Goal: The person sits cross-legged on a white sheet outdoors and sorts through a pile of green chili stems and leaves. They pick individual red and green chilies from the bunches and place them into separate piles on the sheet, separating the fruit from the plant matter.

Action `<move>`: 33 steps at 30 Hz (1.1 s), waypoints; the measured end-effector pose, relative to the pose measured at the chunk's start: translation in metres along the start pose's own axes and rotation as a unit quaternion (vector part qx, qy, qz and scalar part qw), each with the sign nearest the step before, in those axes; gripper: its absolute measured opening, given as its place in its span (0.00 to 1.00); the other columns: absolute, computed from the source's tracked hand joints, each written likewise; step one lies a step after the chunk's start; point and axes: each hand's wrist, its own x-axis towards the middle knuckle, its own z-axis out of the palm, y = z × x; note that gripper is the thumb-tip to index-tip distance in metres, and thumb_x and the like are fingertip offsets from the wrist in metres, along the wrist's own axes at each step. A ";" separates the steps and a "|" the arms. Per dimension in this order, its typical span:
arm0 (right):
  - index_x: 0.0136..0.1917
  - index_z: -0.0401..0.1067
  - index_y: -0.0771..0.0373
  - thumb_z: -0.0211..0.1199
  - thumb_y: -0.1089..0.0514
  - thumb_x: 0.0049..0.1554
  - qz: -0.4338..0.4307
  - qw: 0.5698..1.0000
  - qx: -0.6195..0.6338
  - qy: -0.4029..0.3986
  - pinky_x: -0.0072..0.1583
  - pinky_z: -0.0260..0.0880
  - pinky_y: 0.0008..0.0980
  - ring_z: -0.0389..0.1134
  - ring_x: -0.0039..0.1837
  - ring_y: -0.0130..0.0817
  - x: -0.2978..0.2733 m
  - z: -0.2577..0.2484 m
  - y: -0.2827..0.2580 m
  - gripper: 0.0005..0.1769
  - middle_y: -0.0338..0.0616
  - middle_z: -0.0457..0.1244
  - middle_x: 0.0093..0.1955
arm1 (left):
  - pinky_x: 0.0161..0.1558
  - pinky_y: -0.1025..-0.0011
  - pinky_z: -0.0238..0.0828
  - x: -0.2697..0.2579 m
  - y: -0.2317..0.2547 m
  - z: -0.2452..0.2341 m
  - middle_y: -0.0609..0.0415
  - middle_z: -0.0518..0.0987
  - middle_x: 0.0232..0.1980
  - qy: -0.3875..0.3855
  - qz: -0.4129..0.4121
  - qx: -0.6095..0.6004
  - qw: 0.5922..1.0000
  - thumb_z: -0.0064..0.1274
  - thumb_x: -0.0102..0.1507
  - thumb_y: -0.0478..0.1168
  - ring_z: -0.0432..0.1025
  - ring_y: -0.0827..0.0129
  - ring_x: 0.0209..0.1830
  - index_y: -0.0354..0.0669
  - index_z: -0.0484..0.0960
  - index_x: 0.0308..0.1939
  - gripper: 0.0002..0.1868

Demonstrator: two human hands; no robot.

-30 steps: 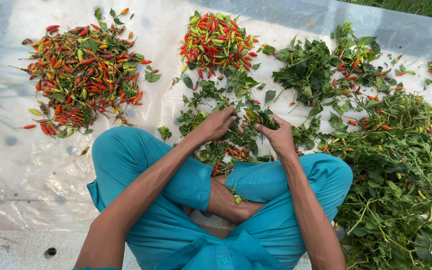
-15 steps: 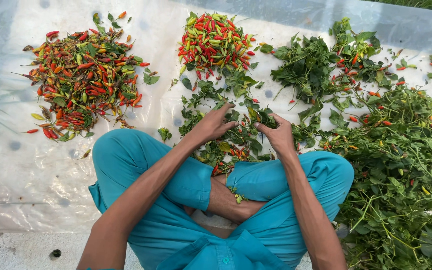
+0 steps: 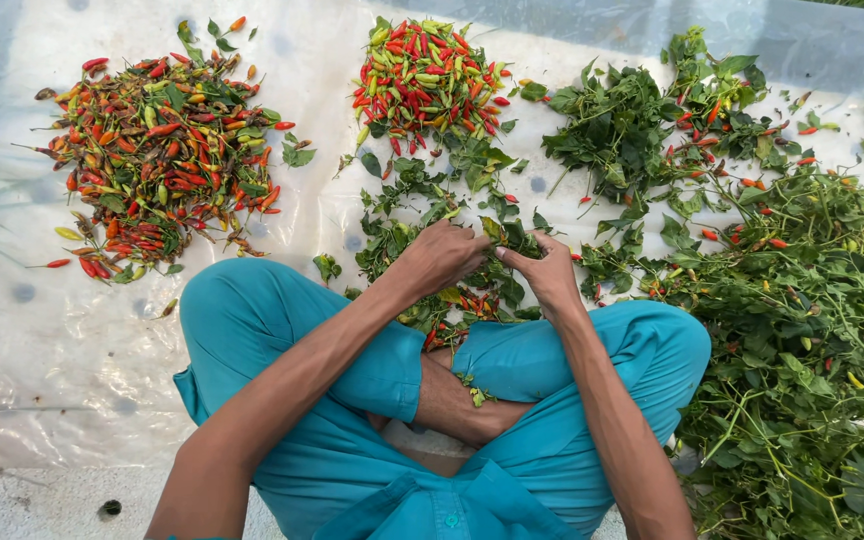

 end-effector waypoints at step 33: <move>0.73 0.78 0.67 0.83 0.53 0.57 -0.080 0.973 -0.217 -0.019 0.81 0.60 0.65 0.65 0.81 0.67 0.023 0.047 -0.013 0.35 0.67 0.70 0.71 | 0.39 0.48 0.75 -0.026 0.005 -0.085 0.45 0.81 0.39 0.124 -0.147 -0.316 0.929 0.42 0.77 0.39 0.79 0.46 0.36 0.52 0.77 0.61 0.11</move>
